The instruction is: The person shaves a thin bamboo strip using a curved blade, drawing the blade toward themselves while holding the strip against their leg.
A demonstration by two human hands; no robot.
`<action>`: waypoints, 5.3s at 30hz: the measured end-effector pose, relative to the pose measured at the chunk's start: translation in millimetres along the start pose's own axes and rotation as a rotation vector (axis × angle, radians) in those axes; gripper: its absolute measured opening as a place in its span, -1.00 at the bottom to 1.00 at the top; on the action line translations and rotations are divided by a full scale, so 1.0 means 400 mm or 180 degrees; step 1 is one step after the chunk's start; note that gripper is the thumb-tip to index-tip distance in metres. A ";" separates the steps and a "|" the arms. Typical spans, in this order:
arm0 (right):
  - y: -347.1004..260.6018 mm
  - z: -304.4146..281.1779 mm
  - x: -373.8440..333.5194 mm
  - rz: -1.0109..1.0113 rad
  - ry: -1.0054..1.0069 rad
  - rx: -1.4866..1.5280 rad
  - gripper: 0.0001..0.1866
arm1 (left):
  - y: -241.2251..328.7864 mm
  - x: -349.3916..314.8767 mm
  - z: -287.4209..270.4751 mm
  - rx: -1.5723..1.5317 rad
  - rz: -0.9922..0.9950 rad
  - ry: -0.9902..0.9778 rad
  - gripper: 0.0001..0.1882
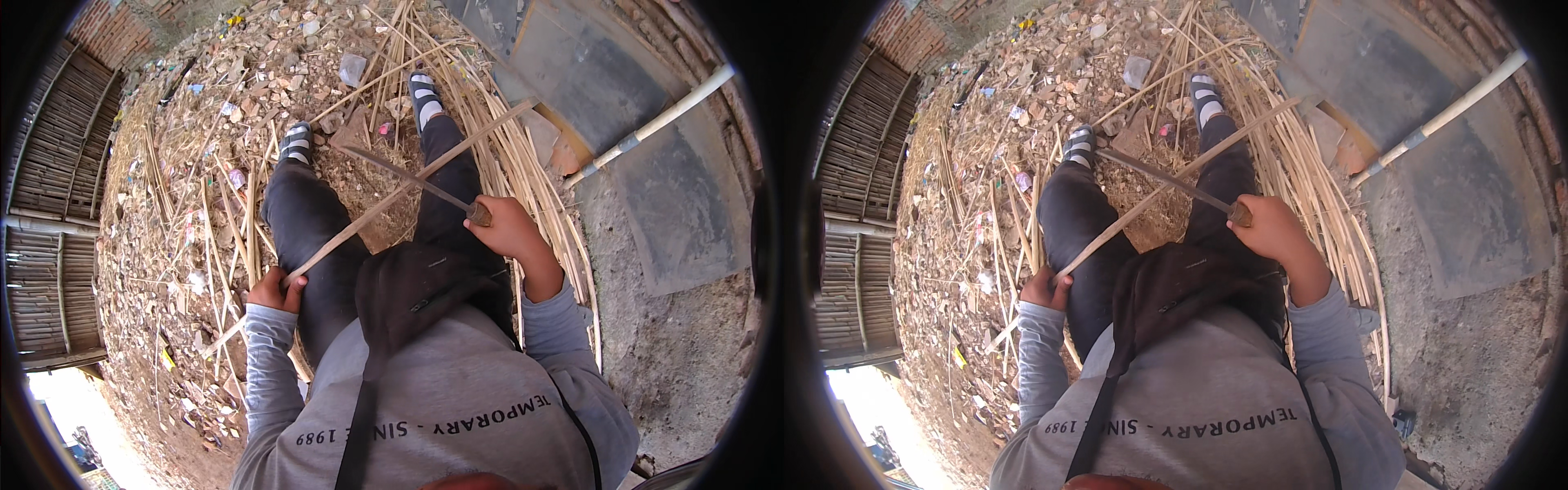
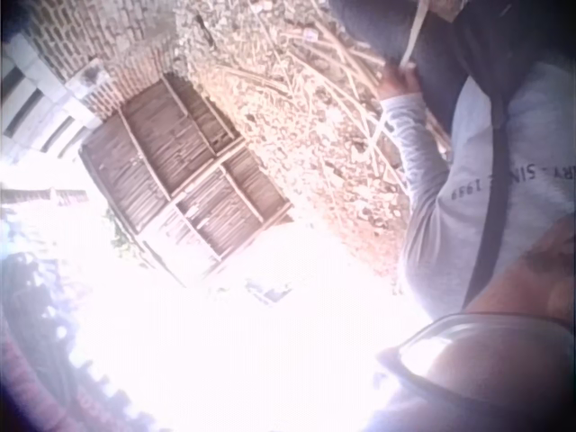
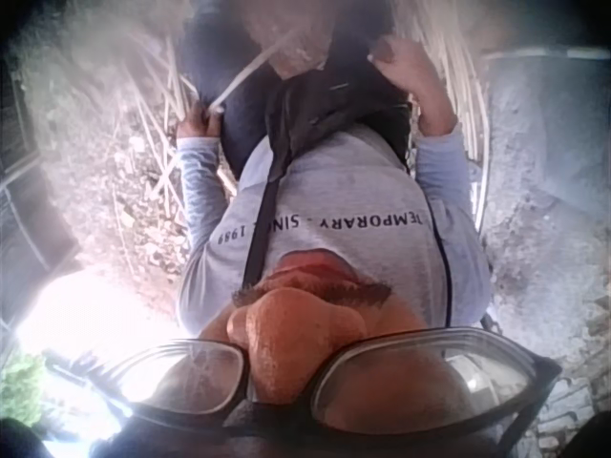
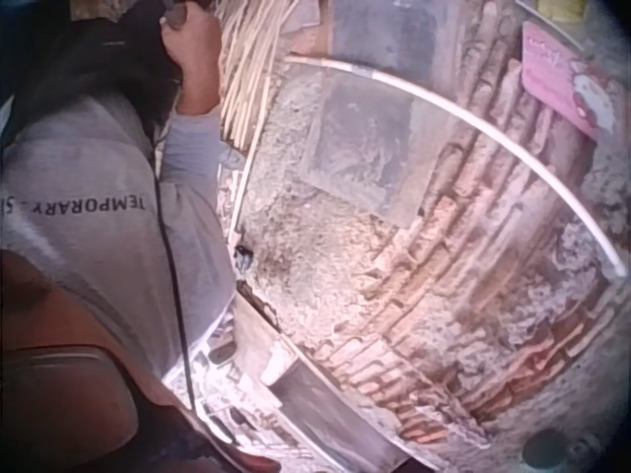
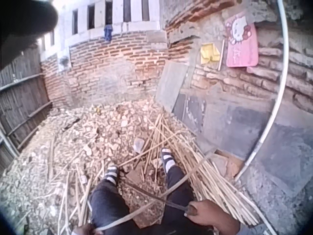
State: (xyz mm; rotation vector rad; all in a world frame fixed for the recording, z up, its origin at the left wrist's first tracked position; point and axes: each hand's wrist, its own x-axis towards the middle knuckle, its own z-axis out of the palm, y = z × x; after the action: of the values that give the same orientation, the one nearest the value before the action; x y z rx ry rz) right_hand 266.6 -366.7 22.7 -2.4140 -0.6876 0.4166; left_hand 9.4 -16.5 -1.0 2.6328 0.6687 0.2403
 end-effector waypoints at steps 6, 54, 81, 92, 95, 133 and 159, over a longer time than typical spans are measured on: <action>0.019 -0.034 0.020 -0.0110 0.0514 -0.0060 -0.72 | 0.001 0.001 -0.004 -0.0035 0.0036 -0.0015 -0.50; 0.021 -0.027 0.036 0.0089 0.0502 -0.0023 -0.72 | -0.028 0.014 0.007 -0.0089 0.0154 -0.0067 -0.40; 0.038 -0.003 0.037 -0.0107 0.0514 0.0028 -0.70 | -0.055 -0.062 -0.110 -0.0959 -0.0660 -0.1165 -0.43; 0.087 0.018 0.091 -0.0017 0.0616 0.0139 -0.75 | -0.061 -0.048 -0.085 -0.0173 -0.0213 -0.0934 -0.37; 0.042 0.018 0.067 -0.0057 0.0254 -0.0095 -0.75 | -0.069 -0.042 -0.091 0.0018 -0.0249 -0.1064 -0.37; 0.031 0.005 0.012 0.0139 0.0349 -0.0245 -0.73 | -0.028 -0.011 -0.028 0.0424 0.0174 -0.0219 -0.37; 0.026 0.008 0.022 0.0037 0.0775 0.0022 -0.73 | -0.039 0.001 -0.019 0.0019 0.0030 -0.0465 -0.35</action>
State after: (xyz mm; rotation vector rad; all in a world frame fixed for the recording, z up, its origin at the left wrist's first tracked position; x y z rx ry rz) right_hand 276.2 -367.5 12.9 -2.4103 -0.5630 0.1255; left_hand 1.4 -1.2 -0.7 2.6288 0.6089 0.0481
